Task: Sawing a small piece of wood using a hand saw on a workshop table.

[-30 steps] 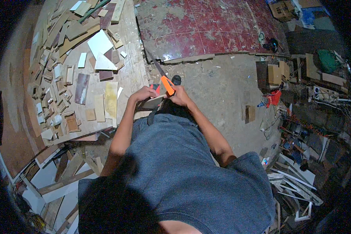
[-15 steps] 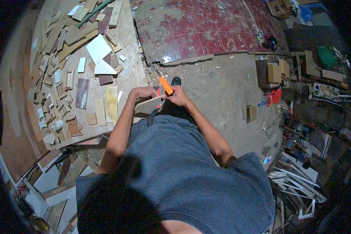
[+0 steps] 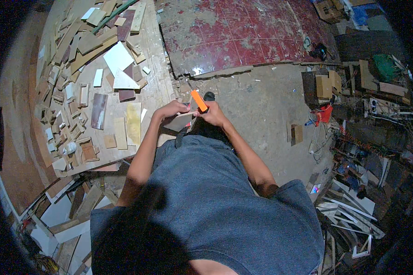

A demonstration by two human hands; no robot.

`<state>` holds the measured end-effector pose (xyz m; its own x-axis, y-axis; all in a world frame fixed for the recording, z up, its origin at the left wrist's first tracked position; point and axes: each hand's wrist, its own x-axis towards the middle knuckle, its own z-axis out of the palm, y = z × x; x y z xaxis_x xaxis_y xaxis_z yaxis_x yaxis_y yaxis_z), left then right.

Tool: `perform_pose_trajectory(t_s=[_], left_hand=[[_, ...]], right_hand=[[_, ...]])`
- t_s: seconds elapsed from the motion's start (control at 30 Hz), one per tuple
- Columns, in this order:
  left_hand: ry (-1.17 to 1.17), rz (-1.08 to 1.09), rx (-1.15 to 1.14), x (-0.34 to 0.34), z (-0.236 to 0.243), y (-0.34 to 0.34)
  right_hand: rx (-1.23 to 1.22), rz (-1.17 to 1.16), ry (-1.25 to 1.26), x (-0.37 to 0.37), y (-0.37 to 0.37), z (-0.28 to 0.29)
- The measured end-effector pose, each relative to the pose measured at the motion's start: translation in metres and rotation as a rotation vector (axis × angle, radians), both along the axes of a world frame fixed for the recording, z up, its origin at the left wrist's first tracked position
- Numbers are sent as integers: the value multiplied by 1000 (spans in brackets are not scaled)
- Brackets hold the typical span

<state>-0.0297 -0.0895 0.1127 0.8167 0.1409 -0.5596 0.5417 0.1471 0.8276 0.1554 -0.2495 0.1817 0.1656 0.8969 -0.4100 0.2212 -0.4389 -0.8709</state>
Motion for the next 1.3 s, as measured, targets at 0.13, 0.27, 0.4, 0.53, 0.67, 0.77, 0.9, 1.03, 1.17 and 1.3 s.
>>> perform_pose_trajectory(t_s=[0.13, 0.27, 0.4, 0.53, 0.67, 0.77, 0.9, 1.03, 1.17, 1.3], left_hand=[[103, 76, -94, 11, 22, -5], [50, 58, -55, 5, 15, -3], [22, 58, -110, 5, 12, -5], [-9, 120, -168, 10, 15, -10], [-18, 112, -153, 6, 8, -11], [-59, 33, -94, 9, 8, -5], [-134, -38, 36, 3, 10, 2], [-5, -53, 253, 2, 7, 13], [60, 73, 548, 4, -1, 17], [-5, 196, 737, 9, -5, 9]], right_hand=[[41, -59, 3, 6, -8, -9], [8, -72, 57, 2, -4, -5], [-2, -64, 32, 2, -4, -2], [6, -77, 38, 7, -7, -3], [-14, -81, 27, 3, -2, 0], [-60, -120, 26, 7, -2, -10], [-172, -210, 163, 7, 0, -22], [-303, -269, 291, 1, 16, -34], [-334, -332, 358, -9, 28, -69], [-358, -453, 518, -18, 28, -113]])
